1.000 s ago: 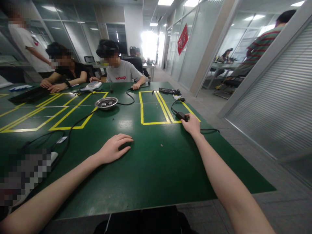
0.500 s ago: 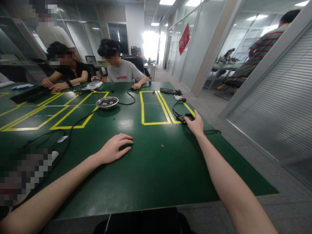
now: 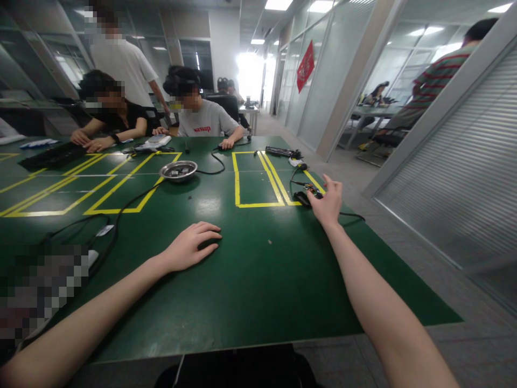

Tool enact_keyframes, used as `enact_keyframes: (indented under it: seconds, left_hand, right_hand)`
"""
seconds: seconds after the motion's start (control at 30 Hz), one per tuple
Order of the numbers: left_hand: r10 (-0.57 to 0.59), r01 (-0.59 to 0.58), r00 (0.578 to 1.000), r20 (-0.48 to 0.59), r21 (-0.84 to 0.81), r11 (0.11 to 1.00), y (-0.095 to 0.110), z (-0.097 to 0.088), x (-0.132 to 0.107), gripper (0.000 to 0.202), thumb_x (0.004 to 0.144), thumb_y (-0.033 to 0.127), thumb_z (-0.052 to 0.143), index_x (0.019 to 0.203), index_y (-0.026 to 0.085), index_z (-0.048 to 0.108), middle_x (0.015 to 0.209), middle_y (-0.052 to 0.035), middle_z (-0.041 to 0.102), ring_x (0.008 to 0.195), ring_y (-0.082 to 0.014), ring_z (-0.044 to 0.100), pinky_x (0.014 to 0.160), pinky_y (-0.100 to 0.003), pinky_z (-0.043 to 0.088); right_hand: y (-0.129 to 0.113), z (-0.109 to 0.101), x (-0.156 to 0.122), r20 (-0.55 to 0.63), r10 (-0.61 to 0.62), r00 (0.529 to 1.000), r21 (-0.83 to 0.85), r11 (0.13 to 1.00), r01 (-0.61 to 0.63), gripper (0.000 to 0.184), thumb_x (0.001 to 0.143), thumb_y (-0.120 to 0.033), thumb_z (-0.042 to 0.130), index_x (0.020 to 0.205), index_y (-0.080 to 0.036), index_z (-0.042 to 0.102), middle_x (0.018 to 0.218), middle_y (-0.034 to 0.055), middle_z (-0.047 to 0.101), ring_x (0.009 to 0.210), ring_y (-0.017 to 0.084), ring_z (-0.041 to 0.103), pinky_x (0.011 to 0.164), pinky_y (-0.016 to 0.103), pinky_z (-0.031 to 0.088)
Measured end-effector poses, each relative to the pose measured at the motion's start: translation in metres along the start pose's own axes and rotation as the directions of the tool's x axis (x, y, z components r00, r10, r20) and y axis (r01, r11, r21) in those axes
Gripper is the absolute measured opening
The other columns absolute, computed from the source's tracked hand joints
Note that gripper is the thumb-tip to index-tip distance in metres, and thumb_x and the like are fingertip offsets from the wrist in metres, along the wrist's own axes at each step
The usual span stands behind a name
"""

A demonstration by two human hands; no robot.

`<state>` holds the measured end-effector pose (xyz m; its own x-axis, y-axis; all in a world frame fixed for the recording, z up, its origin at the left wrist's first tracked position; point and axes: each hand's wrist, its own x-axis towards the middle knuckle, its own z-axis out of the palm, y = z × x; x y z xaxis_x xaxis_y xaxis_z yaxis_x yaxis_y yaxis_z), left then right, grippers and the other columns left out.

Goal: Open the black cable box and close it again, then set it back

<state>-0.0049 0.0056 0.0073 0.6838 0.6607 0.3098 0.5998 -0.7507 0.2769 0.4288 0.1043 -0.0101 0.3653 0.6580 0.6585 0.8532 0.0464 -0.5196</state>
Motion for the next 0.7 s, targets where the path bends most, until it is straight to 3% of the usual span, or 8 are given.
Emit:
enact_keyframes:
  seconds: [0.07, 0.17, 0.27, 0.4, 0.5, 0.6, 0.67, 0.7]
  left_hand:
    - [0.005, -0.005, 1.0, 0.0, 0.0, 1.0, 0.0, 0.0, 0.0, 0.02, 0.102, 0.029, 0.058, 0.115, 0.022, 0.071, 0.126, -0.0098, 0.071, 0.119, -0.0266, 0.065, 0.101, -0.047, 0.053]
    - [0.011, -0.011, 1.0, -0.005, 0.004, 1.0, -0.001, 0.001, 0.0, 0.021, 0.102, 0.03, 0.057, 0.115, 0.022, 0.072, 0.126, -0.0095, 0.071, 0.119, -0.0261, 0.065, 0.101, -0.046, 0.053]
    - [0.015, -0.015, 1.0, -0.009, 0.007, 1.0, -0.002, 0.001, 0.0, 0.021, 0.102, 0.03, 0.057, 0.115, 0.022, 0.072, 0.126, -0.0095, 0.071, 0.119, -0.0258, 0.065, 0.101, -0.045, 0.053]
    - [0.009, -0.009, 1.0, -0.004, 0.0, 1.0, -0.001, 0.0, 0.0, 0.021, 0.102, 0.03, 0.057, 0.115, 0.022, 0.071, 0.126, -0.0091, 0.071, 0.119, -0.0259, 0.065, 0.103, -0.047, 0.052]
    - [-0.012, 0.012, 1.0, 0.019, -0.005, 1.0, -0.001, 0.0, 0.0, 0.021, 0.102, 0.029, 0.057, 0.115, 0.022, 0.071, 0.127, -0.0096, 0.07, 0.12, -0.0267, 0.064, 0.104, -0.047, 0.051]
    - [-0.037, 0.037, 0.999, 0.025, -0.009, 0.999, 0.0, 0.002, 0.0, 0.024, 0.101, 0.029, 0.057, 0.121, 0.021, 0.069, 0.132, -0.0111, 0.068, 0.123, -0.0285, 0.063, 0.105, -0.049, 0.05]
    - [-0.044, 0.044, 0.999, -0.026, -0.021, 0.999, 0.002, 0.002, 0.0, 0.035, 0.1, 0.031, 0.059, 0.134, 0.022, 0.063, 0.142, -0.0126, 0.063, 0.128, -0.0297, 0.06, 0.107, -0.049, 0.049]
    - [-0.041, 0.039, 0.997, -0.067, -0.029, 0.999, 0.004, 0.001, 0.0, 0.042, 0.098, 0.034, 0.062, 0.139, 0.023, 0.059, 0.146, -0.0136, 0.059, 0.13, -0.0304, 0.058, 0.108, -0.049, 0.048]
  right_hand:
    - [0.003, 0.0, 0.0, 0.035, 0.028, 0.999, -0.01, 1.0, -0.028, 0.055, 0.081, -0.042, 0.064, 0.129, -0.016, 0.067, 0.121, 0.0169, 0.064, 0.104, 0.032, 0.064, 0.091, 0.044, 0.052]
    - [0.008, 0.003, -0.001, 0.19, 0.155, 0.97, -0.09, 0.986, -0.14, 0.037, 0.08, -0.039, 0.065, 0.109, -0.019, 0.077, 0.109, 0.0152, 0.073, 0.1, 0.034, 0.066, 0.085, 0.044, 0.053]
    - [0.006, 0.004, -0.002, 0.277, 0.228, 0.933, -0.149, 0.97, -0.193, 0.037, 0.077, -0.036, 0.069, 0.11, -0.022, 0.077, 0.107, 0.0132, 0.077, 0.099, 0.034, 0.069, 0.08, 0.042, 0.053]
    - [-0.009, 0.002, -0.006, 0.332, 0.201, 0.922, -0.134, 0.977, -0.165, 0.038, 0.076, -0.036, 0.072, 0.111, -0.022, 0.075, 0.112, 0.011, 0.078, 0.099, 0.032, 0.071, 0.076, 0.038, 0.054]
    - [-0.033, 0.004, -0.02, 0.421, 0.117, 0.899, -0.066, 0.993, -0.098, 0.037, 0.076, -0.037, 0.074, 0.11, -0.023, 0.073, 0.109, 0.0093, 0.078, 0.098, 0.031, 0.072, 0.075, 0.037, 0.055]
    - [-0.072, 0.008, -0.05, 0.503, -0.085, 0.86, 0.097, 0.994, 0.041, 0.034, 0.078, -0.035, 0.073, 0.111, -0.024, 0.071, 0.111, 0.0078, 0.078, 0.101, 0.03, 0.073, 0.08, 0.038, 0.056]
    - [-0.102, 0.008, -0.077, 0.559, -0.266, 0.786, 0.258, 0.956, 0.14, 0.036, 0.081, -0.031, 0.072, 0.116, -0.024, 0.07, 0.116, 0.0082, 0.077, 0.104, 0.029, 0.073, 0.085, 0.04, 0.057]
    - [-0.117, 0.005, -0.09, 0.577, -0.377, 0.724, 0.362, 0.913, 0.187, 0.037, 0.082, -0.029, 0.071, 0.119, -0.023, 0.069, 0.118, 0.0087, 0.076, 0.104, 0.029, 0.073, 0.087, 0.04, 0.058]
